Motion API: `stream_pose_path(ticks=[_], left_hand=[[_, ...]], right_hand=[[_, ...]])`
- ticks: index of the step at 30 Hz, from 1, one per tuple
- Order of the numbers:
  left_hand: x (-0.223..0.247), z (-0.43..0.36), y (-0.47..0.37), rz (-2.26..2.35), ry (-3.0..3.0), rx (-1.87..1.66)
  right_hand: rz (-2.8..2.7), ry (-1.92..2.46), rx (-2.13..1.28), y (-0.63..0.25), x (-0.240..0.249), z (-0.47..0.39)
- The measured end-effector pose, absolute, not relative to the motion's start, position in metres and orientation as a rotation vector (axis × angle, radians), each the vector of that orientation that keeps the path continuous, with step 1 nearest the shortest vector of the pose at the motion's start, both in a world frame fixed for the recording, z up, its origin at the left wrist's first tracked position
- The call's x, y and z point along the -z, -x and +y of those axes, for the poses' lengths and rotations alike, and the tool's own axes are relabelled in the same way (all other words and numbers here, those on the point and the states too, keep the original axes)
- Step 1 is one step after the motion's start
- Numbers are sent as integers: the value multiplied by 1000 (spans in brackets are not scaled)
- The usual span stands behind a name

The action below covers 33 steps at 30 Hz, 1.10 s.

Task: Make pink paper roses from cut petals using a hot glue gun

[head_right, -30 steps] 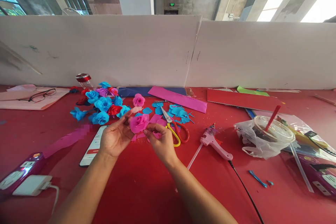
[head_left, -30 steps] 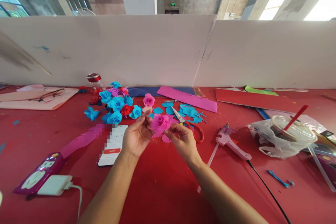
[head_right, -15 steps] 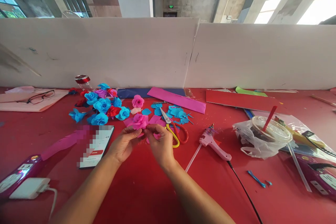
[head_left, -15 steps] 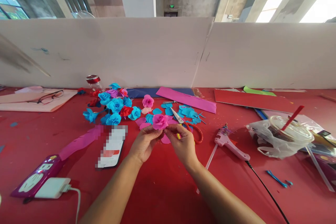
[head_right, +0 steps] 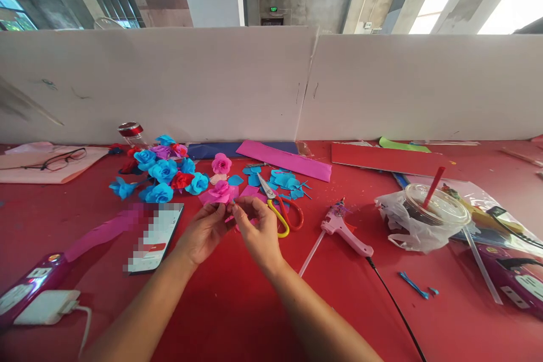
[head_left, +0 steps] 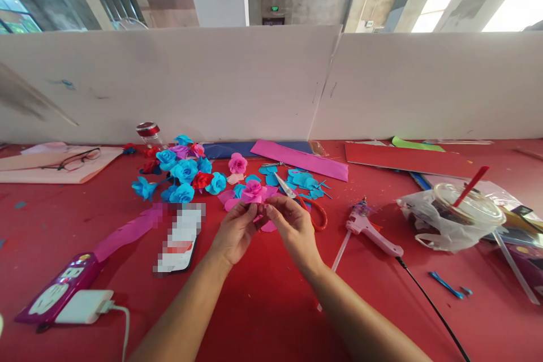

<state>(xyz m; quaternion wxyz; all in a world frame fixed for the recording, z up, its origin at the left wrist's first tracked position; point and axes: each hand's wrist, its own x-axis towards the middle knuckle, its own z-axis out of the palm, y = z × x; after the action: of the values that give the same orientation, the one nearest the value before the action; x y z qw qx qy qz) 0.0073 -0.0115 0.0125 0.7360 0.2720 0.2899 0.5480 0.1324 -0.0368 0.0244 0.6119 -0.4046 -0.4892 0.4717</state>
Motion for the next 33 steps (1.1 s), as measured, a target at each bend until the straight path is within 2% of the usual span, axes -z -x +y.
stream_pose_path(ticks=[13,17,19,26,33], left_hand=[[-6,-14,-15,708,-561,-1194],[-5,-13,-15,690,-530,-1214],[-5,-13,-14,686,-508,-1212],[-7,-15,-16,706,-484,-1179],[-4,-16,-19,702,-532,-1177]], right_hand=[[-891,938,-1259,-136,-19,-26],[-941,945,-1184,-136,-21,-30],[-1052,981,-1022,-135,-22,-34],[-1488,1155,-75,-133,-21,-38],[-1581,1227,273,-139,-18,-36]])
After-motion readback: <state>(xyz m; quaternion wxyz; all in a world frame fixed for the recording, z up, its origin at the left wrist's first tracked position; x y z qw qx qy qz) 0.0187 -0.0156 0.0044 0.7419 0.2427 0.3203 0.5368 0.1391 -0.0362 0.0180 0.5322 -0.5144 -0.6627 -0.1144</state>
